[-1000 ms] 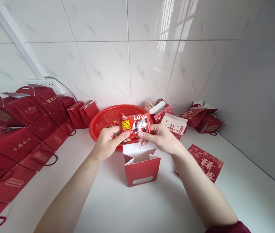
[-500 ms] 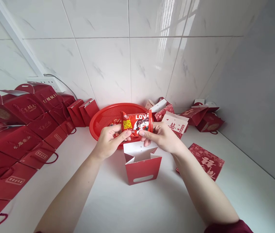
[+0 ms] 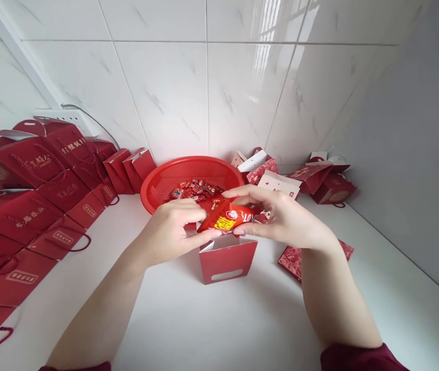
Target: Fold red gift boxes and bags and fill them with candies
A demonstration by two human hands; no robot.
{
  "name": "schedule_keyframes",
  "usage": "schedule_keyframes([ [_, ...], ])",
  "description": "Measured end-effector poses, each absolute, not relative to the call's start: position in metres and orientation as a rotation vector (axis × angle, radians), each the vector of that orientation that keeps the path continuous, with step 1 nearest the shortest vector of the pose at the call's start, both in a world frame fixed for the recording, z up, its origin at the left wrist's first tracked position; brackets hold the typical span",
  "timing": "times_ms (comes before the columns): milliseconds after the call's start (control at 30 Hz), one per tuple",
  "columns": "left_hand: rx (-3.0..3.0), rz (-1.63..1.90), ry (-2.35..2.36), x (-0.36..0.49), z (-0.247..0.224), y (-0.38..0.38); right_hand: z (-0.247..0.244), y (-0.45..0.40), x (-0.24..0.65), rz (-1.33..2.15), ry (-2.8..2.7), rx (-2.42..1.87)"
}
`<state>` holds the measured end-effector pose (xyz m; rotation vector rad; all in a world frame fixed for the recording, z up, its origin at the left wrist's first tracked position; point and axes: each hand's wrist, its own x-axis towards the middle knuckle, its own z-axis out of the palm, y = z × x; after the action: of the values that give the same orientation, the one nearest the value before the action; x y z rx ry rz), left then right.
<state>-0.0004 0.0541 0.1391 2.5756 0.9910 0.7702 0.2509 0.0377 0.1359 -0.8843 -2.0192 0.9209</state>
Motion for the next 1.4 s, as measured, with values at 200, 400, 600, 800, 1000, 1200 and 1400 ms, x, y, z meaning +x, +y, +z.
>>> schedule_keyframes([
  [200,2.566,0.372,0.87,-0.005,0.143,0.058,0.139,0.032,0.25,0.76,-2.172,-0.944],
  [400,2.447,0.348,0.87,-0.004,0.134,0.061,0.14,0.027,0.246,0.787,-2.031,-0.937],
  [600,2.415,0.384,0.895,-0.008,0.129,0.064,0.137,0.029,0.24,0.869,-1.94,-0.858],
  [800,2.339,0.374,0.811,-0.004,0.131,0.066,0.134,0.033,0.236,0.845,-1.961,-0.884],
  [1000,2.321,0.386,0.809,0.0,0.131,0.064,0.135,0.029,0.238,0.895,-1.928,-0.803],
  [1200,2.351,0.301,0.947,-0.004,0.135,0.063,0.136,0.029,0.236,0.854,-2.033,-0.752],
  [1400,2.417,0.354,1.085,-0.007,0.139,0.062,0.137,0.027,0.234,0.667,-2.208,-0.852],
])
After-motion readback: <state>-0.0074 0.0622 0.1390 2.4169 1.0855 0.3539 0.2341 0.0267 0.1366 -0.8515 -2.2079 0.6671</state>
